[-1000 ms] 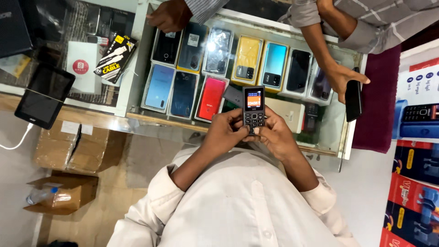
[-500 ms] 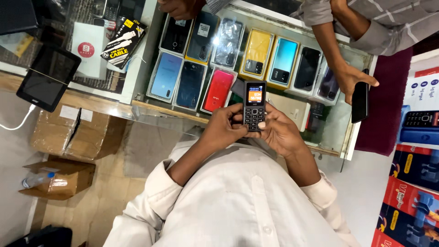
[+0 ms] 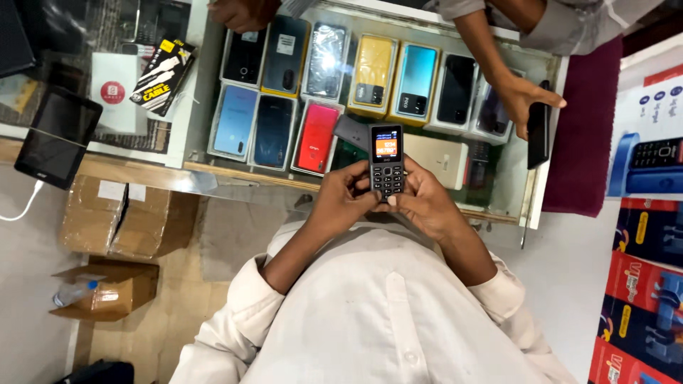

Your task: The person holds a small feature phone, opens its back cover, removes and reinserts the battery, presses the keypad to power and test it, and uses a small screwdriver on the phone. They then connect a charging cable to the phone and continue pressing its keys while standing at a glass display counter.

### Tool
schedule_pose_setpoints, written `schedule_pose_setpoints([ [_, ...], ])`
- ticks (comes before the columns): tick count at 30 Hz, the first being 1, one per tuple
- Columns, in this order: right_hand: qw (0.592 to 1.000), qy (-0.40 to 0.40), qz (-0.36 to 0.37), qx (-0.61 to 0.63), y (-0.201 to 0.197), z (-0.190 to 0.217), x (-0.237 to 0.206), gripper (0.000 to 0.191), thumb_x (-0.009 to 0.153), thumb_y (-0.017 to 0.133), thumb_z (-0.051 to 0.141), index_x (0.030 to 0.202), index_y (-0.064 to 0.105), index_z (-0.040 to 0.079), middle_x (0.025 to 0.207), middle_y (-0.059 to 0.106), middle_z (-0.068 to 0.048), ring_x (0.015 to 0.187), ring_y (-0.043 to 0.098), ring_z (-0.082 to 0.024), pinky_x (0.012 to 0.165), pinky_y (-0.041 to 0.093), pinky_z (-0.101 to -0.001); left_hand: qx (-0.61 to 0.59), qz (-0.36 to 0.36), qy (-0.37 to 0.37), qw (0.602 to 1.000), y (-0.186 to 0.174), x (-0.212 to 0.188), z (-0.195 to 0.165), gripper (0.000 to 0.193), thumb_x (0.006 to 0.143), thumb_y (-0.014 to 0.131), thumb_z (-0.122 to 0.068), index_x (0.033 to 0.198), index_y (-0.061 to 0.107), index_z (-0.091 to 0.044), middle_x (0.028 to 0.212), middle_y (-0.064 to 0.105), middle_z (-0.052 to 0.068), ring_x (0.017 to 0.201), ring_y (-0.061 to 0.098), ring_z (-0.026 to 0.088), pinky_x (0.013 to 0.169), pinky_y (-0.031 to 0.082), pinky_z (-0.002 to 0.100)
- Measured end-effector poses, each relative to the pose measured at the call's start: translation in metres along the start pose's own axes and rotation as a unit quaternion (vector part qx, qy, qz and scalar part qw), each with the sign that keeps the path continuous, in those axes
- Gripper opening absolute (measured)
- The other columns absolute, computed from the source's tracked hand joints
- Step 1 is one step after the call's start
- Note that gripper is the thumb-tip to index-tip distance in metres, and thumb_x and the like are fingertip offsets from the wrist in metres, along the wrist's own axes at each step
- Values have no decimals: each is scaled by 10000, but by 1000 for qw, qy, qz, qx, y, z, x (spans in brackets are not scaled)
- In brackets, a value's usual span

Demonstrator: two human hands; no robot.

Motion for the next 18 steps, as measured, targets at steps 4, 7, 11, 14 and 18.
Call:
schedule_pose_setpoints([
  [4,1000,3,-4,-3,-10,-2,-9,730,870,611,-109,1544,363,18,1274,631,-160,1097,693,-282,942,608,-468,-18,-18,-50,998,5,2,24,245,1101,585,-185,1048,706,22,835,652,-8,725,519,27,583,420,198],
  [7,998,24,24,45,-13,1,-15,705,899,590,-77,1548,332,16,1285,644,-193,1111,711,-341,955,606,-468,3,-16,-30,999,8,3,33,327,1118,577,-257,1045,712,32,803,646,32,689,505,49,564,394,218],
  [11,993,57,55,92,-12,5,-18,731,921,586,-83,1575,276,20,1319,614,-191,1180,685,-350,1012,586,-459,-80,-13,-36,996,10,1,34,293,1064,565,-245,1043,705,11,890,732,32,806,653,40,683,541,211],
  [14,986,60,66,139,-8,8,-17,756,971,582,-118,1646,265,1,1355,594,-207,1183,651,-320,1058,570,-476,-111,-17,-64,992,10,-1,33,289,1049,565,-239,1033,706,13,892,739,31,807,667,50,686,551,215],
  [18,992,55,67,94,1,10,-13,685,941,534,-43,1574,273,-15,1335,598,-235,1172,682,-417,962,591,-477,-83,-14,-13,996,5,-2,29,312,1082,582,-242,1011,712,33,870,733,37,781,641,47,662,511,215],
])
Point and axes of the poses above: each hand's wrist, its own x-axis towards the middle knuckle, its own y-axis out of the palm, z = x × y, the point moved 3 cm from there along x, towards the middle knuckle
